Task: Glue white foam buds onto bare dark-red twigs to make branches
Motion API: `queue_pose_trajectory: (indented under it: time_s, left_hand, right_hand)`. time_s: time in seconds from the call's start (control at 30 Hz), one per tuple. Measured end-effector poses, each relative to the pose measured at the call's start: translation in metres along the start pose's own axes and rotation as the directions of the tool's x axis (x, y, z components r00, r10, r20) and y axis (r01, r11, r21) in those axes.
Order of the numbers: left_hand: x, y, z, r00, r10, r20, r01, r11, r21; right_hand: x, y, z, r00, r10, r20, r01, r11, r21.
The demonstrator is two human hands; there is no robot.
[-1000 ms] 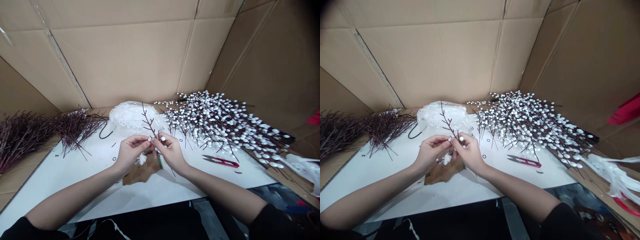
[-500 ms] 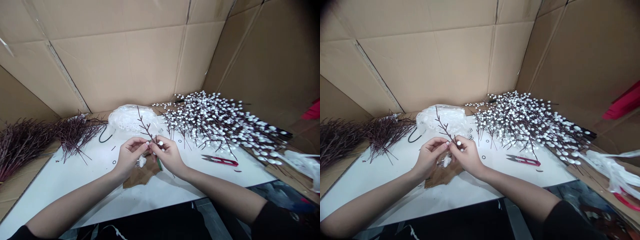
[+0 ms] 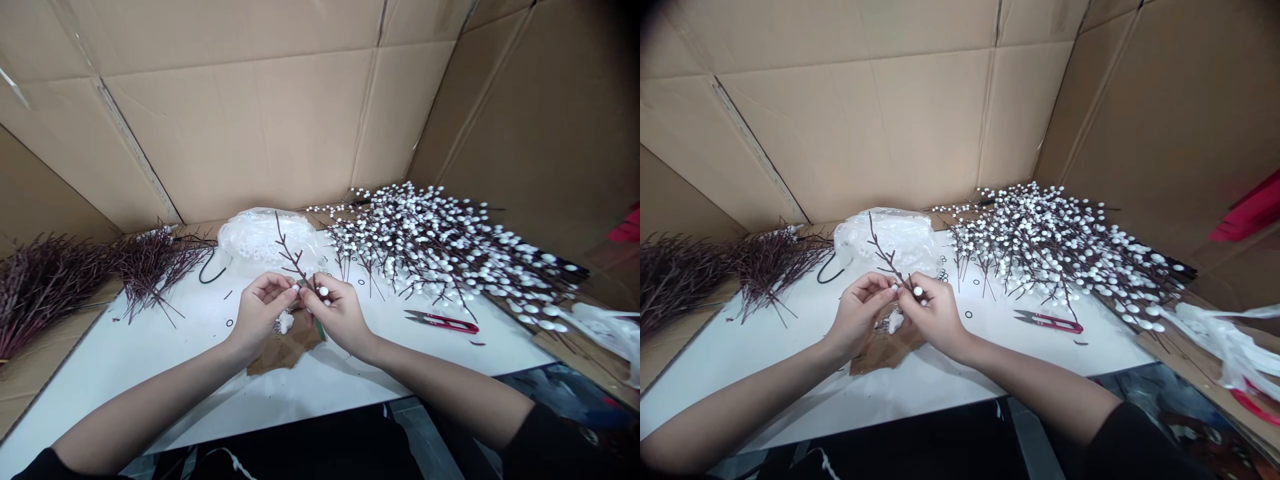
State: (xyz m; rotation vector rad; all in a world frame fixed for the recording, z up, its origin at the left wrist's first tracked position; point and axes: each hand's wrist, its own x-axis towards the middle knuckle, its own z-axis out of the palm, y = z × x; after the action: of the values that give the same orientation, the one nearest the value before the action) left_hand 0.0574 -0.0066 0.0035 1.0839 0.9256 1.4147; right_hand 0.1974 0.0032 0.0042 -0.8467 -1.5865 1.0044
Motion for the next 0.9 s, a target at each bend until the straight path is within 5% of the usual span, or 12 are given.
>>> queue_pose_trajectory:
  time_s: [0.43,0.6,0.7,0.8,0.87,0.9]
  left_hand:
    - [-0.001,0.002,-0.001,1.000,0.007,0.012,-0.008,0.998,0.058]
    - [-0.004,0.002,0.001,0.999,0.036,0.034,-0.039,0.997,0.072]
    - [0.004,0.002,-0.006,0.983,0.141,0.118,-0.163,0.965,0.206]
    - [0.031,0.003,-0.024,0.943,0.265,0.203,-0.334,0.737,0.587]
    - [0.057,0.003,-0.039,0.909,0.228,0.349,-0.403,0.272,0.874]
    - [0.071,0.003,-0.046,0.908,0.201,0.367,-0.403,0.182,0.897]
  right_hand:
    - [-0.001,0.004,0.001,0.997,-0.080,-0.018,0.077,0.989,-0.128]
    - [0.001,0.001,-0.001,1.000,0.022,-0.017,-0.021,0.998,0.054]
    - [0.006,0.002,-0.007,0.996,0.081,0.033,-0.087,0.960,0.266]
    - [0.013,0.007,-0.014,0.990,0.117,0.080,-0.140,0.891,0.432]
    - [0.016,0.010,-0.017,0.983,0.146,0.109,-0.181,0.853,0.490]
    - [0.017,0.011,-0.018,0.980,0.158,0.119,-0.197,0.838,0.509]
